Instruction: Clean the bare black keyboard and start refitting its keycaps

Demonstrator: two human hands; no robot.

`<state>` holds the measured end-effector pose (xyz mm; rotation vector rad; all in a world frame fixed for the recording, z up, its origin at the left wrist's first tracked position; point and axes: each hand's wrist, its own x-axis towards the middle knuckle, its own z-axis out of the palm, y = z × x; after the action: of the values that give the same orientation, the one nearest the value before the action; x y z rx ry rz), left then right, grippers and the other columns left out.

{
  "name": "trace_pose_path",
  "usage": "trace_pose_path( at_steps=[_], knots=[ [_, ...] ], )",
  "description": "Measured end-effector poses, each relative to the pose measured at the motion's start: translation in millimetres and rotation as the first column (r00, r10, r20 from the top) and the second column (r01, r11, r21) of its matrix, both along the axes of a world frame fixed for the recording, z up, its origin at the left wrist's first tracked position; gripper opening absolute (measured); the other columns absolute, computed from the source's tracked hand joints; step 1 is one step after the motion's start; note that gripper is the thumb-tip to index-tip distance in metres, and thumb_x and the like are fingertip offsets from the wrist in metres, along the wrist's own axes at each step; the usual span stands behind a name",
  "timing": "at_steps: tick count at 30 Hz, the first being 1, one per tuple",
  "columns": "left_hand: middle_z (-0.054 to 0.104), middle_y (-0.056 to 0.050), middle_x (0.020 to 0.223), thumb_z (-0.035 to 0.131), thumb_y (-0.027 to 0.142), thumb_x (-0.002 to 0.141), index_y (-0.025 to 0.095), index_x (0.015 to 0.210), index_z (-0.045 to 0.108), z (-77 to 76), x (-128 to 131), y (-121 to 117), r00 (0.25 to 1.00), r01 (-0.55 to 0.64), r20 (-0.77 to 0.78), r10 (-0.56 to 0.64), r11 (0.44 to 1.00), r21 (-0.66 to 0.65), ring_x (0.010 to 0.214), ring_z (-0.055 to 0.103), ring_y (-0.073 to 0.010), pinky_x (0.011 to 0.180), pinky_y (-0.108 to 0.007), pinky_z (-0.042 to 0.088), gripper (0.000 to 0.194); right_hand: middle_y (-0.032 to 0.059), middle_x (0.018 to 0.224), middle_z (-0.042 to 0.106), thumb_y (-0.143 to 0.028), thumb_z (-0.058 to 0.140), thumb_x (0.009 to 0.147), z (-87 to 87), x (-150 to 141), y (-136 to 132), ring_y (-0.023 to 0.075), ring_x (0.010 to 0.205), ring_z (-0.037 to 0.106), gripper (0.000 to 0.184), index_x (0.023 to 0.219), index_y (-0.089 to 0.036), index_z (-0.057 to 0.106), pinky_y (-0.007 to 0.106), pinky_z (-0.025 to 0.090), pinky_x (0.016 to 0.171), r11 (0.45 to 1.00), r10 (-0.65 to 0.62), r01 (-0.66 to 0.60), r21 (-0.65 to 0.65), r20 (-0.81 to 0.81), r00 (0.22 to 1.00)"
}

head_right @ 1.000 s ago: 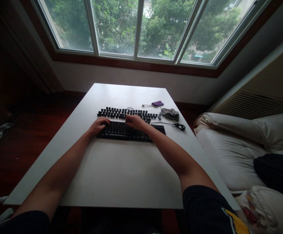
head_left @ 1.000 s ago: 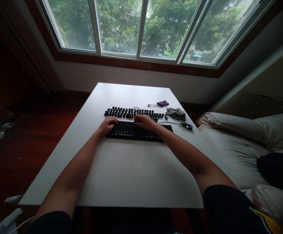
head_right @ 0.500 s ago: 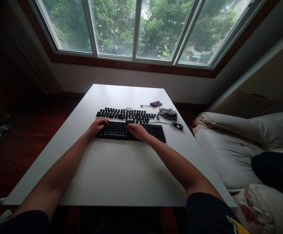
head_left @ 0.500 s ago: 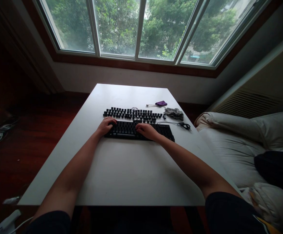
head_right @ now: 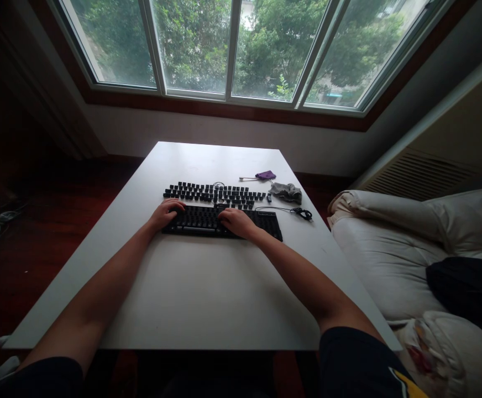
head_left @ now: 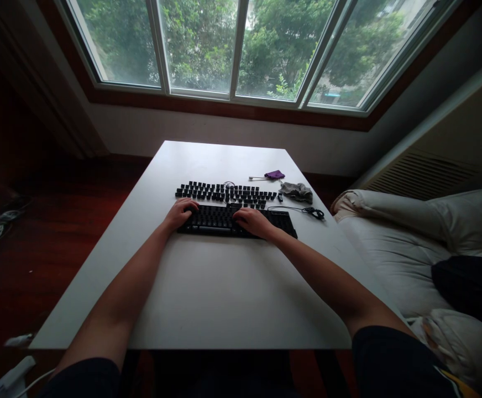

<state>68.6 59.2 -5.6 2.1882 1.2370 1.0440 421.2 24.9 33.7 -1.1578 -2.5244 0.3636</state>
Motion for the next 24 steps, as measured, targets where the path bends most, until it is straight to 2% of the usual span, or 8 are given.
trace_pose_path(
  at_steps=[3, 7, 10, 15, 18, 24],
  knots=[
    [0.075, 0.000, 0.115, 0.050, 0.012, 0.070, 0.026, 0.088, 0.075, 0.3, 1, 0, 1.000, -0.006, -0.003, 0.006, 1.000, 0.009, 0.127, 0.055, -0.0256, 0.121, -0.049, 0.035, 0.034, 0.0058, 0.100, 0.070, -0.020, 0.067, 0.090, 5.0, -2, -2, 0.0179, 0.088, 0.064, 0.018, 0.107, -0.020, 0.074, 0.028, 0.047, 0.081, 0.999, -0.046, 0.045, -0.013, -0.038, 0.998],
    [0.075, 0.000, 0.115, 0.050, 0.012, 0.071, 0.026, 0.088, 0.075, 0.0, 1, 0, 1.000, -0.013, 0.004, 0.013, 1.000, 0.013, 0.126, 0.056, -0.0255, 0.120, -0.049, 0.036, 0.033, 0.0045, 0.095, 0.071, -0.020, 0.070, 0.087, 11.5, -4, -6, 0.0157, 0.081, 0.064, 0.015, 0.100, -0.019, 0.075, 0.026, 0.047, 0.076, 0.994, -0.029, 0.021, -0.107, -0.069, 0.997],
    [0.075, 0.001, 0.116, 0.051, 0.013, 0.071, 0.026, 0.088, 0.076, -0.8, 0, 0, 1.000, -0.019, 0.006, 0.019, 1.000, -0.001, 0.125, 0.056, -0.0254, 0.120, -0.050, 0.036, 0.033, 0.0029, 0.089, 0.072, -0.019, 0.070, 0.085, 13.5, -5, -7, 0.0156, 0.078, 0.064, 0.014, 0.098, -0.019, 0.076, 0.025, 0.046, 0.073, 0.986, -0.026, 0.017, -0.166, -0.055, 0.998],
    [0.075, 0.001, 0.115, 0.051, 0.013, 0.071, 0.027, 0.089, 0.076, -1.2, -1, 1, 1.000, -0.012, 0.004, 0.012, 1.000, -0.003, 0.126, 0.056, -0.0257, 0.121, -0.050, 0.035, 0.034, 0.0022, 0.087, 0.072, -0.020, 0.070, 0.085, 13.0, -6, -7, 0.0150, 0.076, 0.064, 0.012, 0.095, -0.020, 0.076, 0.025, 0.044, 0.070, 0.982, -0.013, 0.009, -0.188, -0.020, 1.000],
    [0.075, 0.000, 0.116, 0.051, 0.013, 0.071, 0.027, 0.089, 0.076, -1.4, -1, 1, 1.000, -0.006, 0.010, 0.006, 1.000, 0.002, 0.126, 0.056, -0.0256, 0.121, -0.049, 0.036, 0.034, 0.0023, 0.086, 0.070, -0.020, 0.070, 0.085, 13.3, -8, -8, 0.0149, 0.075, 0.062, 0.010, 0.094, -0.019, 0.075, 0.024, 0.042, 0.069, 0.985, -0.013, 0.014, -0.171, 0.002, 1.000],
    [0.075, 0.000, 0.116, 0.050, 0.013, 0.070, 0.026, 0.090, 0.075, -2.6, -1, 2, 1.000, 0.005, 0.015, -0.005, 1.000, 0.005, 0.126, 0.056, -0.0254, 0.121, -0.049, 0.035, 0.035, 0.0055, 0.095, 0.067, -0.017, 0.069, 0.086, 15.2, -11, -16, 0.0175, 0.084, 0.061, 0.008, 0.094, -0.018, 0.069, 0.026, 0.040, 0.073, 0.999, -0.005, 0.009, -0.050, 0.086, 0.996]
  ],
)
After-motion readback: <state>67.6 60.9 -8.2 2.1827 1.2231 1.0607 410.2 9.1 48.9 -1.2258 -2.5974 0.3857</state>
